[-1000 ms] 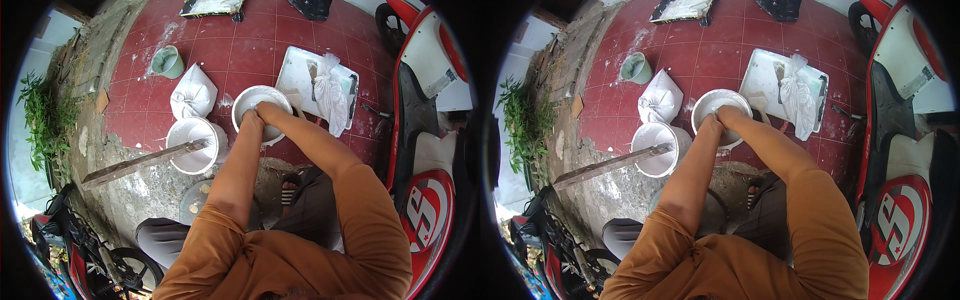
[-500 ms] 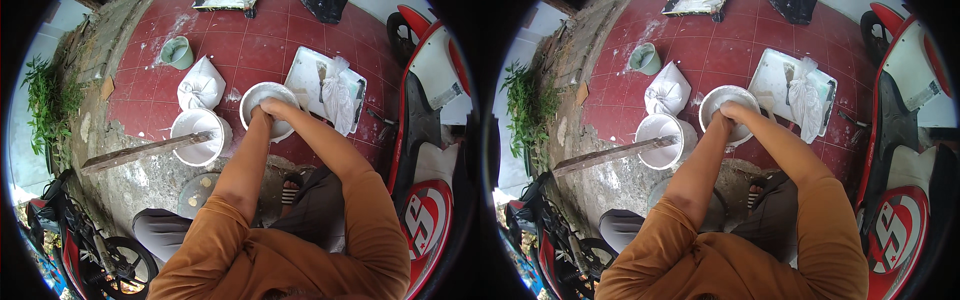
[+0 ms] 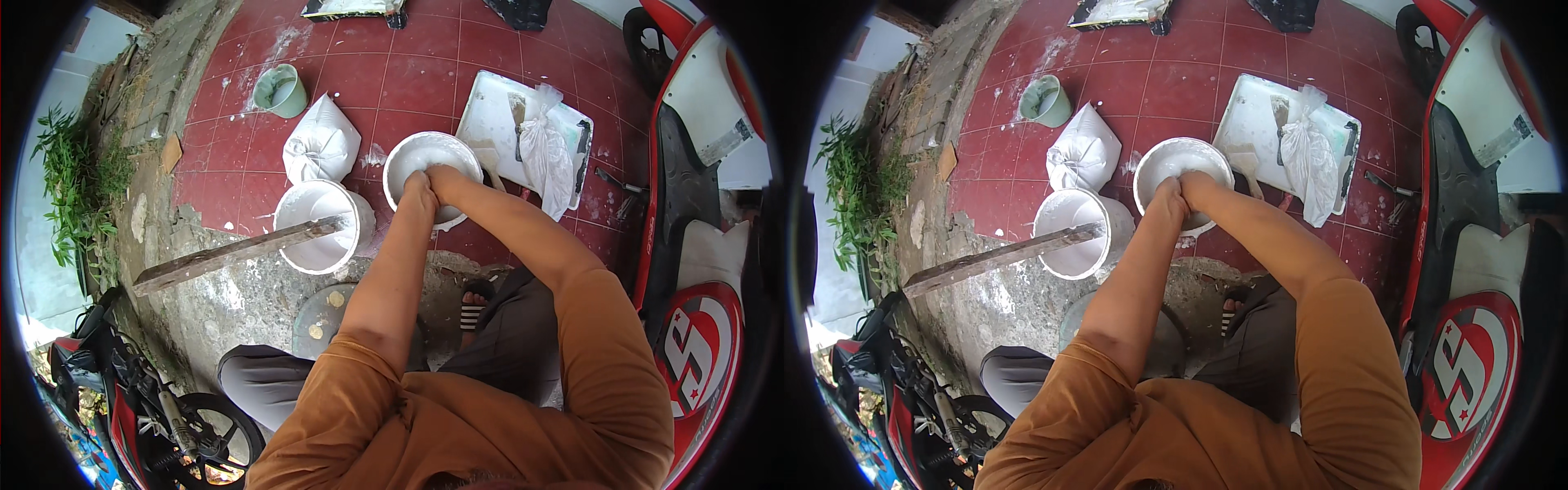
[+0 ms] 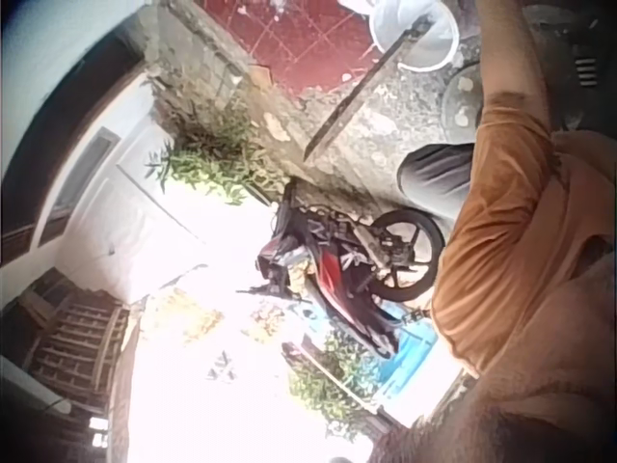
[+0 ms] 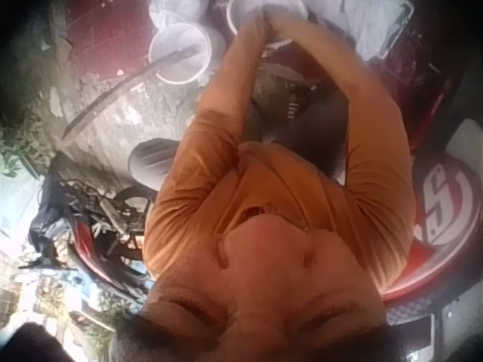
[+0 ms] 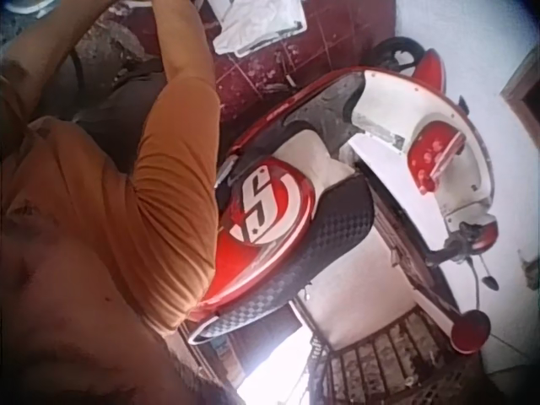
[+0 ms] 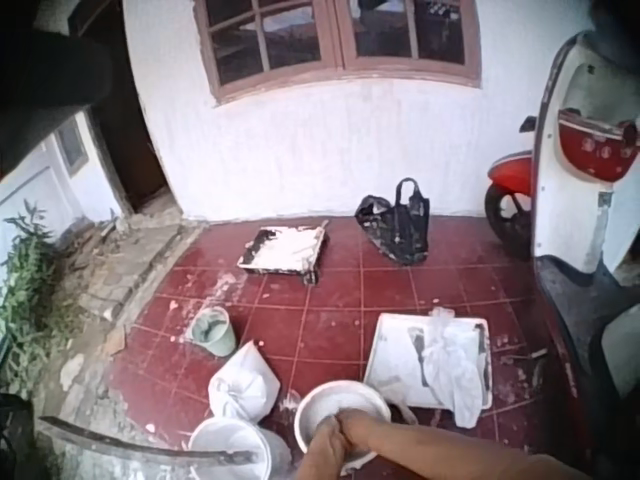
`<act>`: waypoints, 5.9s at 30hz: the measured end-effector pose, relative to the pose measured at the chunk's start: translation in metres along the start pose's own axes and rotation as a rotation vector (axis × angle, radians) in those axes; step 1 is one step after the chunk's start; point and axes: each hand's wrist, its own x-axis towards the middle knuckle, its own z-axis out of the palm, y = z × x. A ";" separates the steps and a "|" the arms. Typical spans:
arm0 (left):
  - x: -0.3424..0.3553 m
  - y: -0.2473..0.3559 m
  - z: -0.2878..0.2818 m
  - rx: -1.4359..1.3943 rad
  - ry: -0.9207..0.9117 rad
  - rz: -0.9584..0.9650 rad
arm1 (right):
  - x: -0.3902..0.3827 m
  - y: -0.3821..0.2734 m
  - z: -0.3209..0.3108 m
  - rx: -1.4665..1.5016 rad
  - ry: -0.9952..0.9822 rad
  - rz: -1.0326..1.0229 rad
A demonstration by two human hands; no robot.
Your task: The person stirs white liquid in a bucket with a wooden stick, ties a plastic bag containing a white substance, and kneads the bag by hand.
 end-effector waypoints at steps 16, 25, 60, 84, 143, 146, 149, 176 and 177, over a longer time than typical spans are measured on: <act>0.011 0.005 0.003 -0.151 0.186 0.266 | -0.017 -0.071 -0.061 1.570 0.237 0.908; 0.024 0.010 -0.019 1.534 -0.058 0.782 | 0.024 -0.012 -0.037 1.425 0.035 0.802; -0.018 -0.005 -0.024 -0.010 -0.151 0.219 | -0.007 -0.026 -0.035 0.438 -0.138 0.258; -0.175 0.122 -0.191 1.156 -0.365 1.068 | -0.041 -0.045 -0.087 -0.214 0.068 0.106; -0.070 0.186 -0.350 0.964 -0.368 0.695 | -0.075 -0.275 -0.163 0.520 0.719 -0.089; -0.072 0.185 -0.352 0.937 -0.355 0.691 | -0.074 -0.290 -0.158 0.470 0.609 -0.169; -0.072 0.182 -0.355 0.931 -0.325 0.706 | -0.083 -0.295 -0.165 0.457 0.516 -0.145; -0.078 0.165 -0.345 1.003 -0.231 0.924 | -0.090 -0.271 -0.167 0.542 0.543 -0.147; -0.079 0.164 -0.343 0.991 -0.219 0.949 | -0.091 -0.267 -0.169 0.516 0.572 -0.124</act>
